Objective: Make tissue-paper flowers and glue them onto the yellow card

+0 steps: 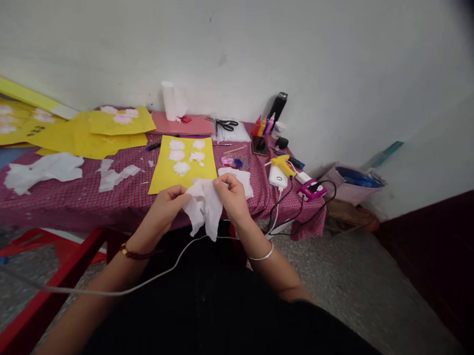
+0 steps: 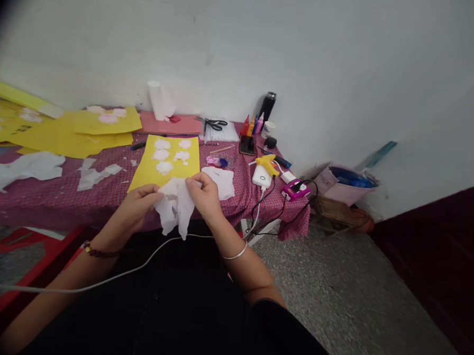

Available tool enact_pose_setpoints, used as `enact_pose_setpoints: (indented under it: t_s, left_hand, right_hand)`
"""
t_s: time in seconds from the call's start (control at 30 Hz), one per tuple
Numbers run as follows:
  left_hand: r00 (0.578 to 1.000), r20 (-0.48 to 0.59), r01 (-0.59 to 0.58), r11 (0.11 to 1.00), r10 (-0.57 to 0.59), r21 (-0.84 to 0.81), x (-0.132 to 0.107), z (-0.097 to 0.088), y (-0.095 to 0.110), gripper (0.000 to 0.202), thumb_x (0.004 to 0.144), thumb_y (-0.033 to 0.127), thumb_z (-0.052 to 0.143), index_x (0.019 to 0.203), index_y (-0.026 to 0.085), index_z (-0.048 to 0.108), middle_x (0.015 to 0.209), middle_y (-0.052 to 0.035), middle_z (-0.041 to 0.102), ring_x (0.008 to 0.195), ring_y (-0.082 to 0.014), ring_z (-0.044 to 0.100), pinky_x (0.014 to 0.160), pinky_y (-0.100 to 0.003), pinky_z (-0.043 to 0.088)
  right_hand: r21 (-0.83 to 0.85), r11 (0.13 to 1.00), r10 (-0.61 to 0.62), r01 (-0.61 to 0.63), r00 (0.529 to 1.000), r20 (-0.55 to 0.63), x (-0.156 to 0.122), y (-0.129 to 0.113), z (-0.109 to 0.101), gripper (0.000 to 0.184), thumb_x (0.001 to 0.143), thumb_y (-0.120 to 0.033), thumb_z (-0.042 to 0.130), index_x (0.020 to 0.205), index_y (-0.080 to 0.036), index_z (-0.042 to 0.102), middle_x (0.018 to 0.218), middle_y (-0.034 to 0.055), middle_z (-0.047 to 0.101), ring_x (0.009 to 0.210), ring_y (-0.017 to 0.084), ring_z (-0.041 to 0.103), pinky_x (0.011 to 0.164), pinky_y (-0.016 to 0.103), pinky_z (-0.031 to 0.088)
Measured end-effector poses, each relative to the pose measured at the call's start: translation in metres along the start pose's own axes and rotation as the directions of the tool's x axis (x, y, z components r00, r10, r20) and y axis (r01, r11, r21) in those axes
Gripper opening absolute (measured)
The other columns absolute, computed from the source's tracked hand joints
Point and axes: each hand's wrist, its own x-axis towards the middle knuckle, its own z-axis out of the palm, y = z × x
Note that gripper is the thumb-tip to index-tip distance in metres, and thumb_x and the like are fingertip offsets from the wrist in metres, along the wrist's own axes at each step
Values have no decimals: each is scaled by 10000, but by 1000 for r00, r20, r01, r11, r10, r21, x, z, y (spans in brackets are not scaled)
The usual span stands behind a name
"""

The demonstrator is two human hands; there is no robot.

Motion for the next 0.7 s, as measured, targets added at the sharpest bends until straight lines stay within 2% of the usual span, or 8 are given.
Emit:
enact_pose_setpoints:
  t_s: [0.13,0.23,0.33,0.43,0.53,0.6,0.7]
  left_hand:
    - [984,122,136,990,-131,-40,6,0,-3,374,725,523,590,794,165,670,730,-73,689,611,-189,610,492,-282,459]
    - [980,149,137,991,-134,-12,9,5,-2,411,736,559,618,661,157,664,663,-88,682,564,-179,596,515,-293,472]
    - [981,172,95,995,-94,1,9,6,0,339,683,476,697,571,164,626,591,-51,644,526,-151,558,519,-276,453]
    - [987,159,36,999,-36,6,7,0,2,311,672,448,694,573,165,608,583,-21,607,517,-125,517,510,-252,413]
    - [993,119,9,1000,-13,30,6,-9,4,299,662,446,687,605,164,606,567,1,567,501,-115,471,487,-241,358]
    - [991,133,-16,996,4,87,4,-14,6,296,681,451,662,628,164,613,568,5,553,509,-121,461,489,-245,346]
    - [982,163,-138,947,93,290,2,-16,9,291,730,432,597,605,169,595,601,-1,552,553,-135,476,516,-253,354]
  right_hand:
    - [-69,997,-41,45,997,67,-2,-2,-1,261,770,-453,618,753,-203,545,679,-18,513,588,117,424,532,244,338]
    - [-96,991,-82,96,987,141,-4,-4,0,238,772,-426,620,749,-196,564,719,-2,555,640,129,473,585,253,378]
    - [-109,989,-86,102,987,139,-4,-4,0,233,763,-424,620,740,-200,561,704,-7,550,633,129,469,589,254,384]
    - [-61,998,-18,20,999,38,2,0,-4,269,749,-466,617,746,-210,533,656,-26,507,564,115,418,526,245,347]
    - [0,998,58,-58,998,-4,8,5,-9,305,719,-490,631,735,-215,499,613,-42,475,522,106,390,494,240,319]
    - [7,998,65,-66,998,26,10,5,-12,310,705,-482,647,721,-212,494,600,-49,458,515,98,379,495,236,308]
    - [-19,1000,14,-11,986,169,9,-1,-14,281,722,-448,663,788,-205,537,671,-32,522,588,110,462,562,242,370]
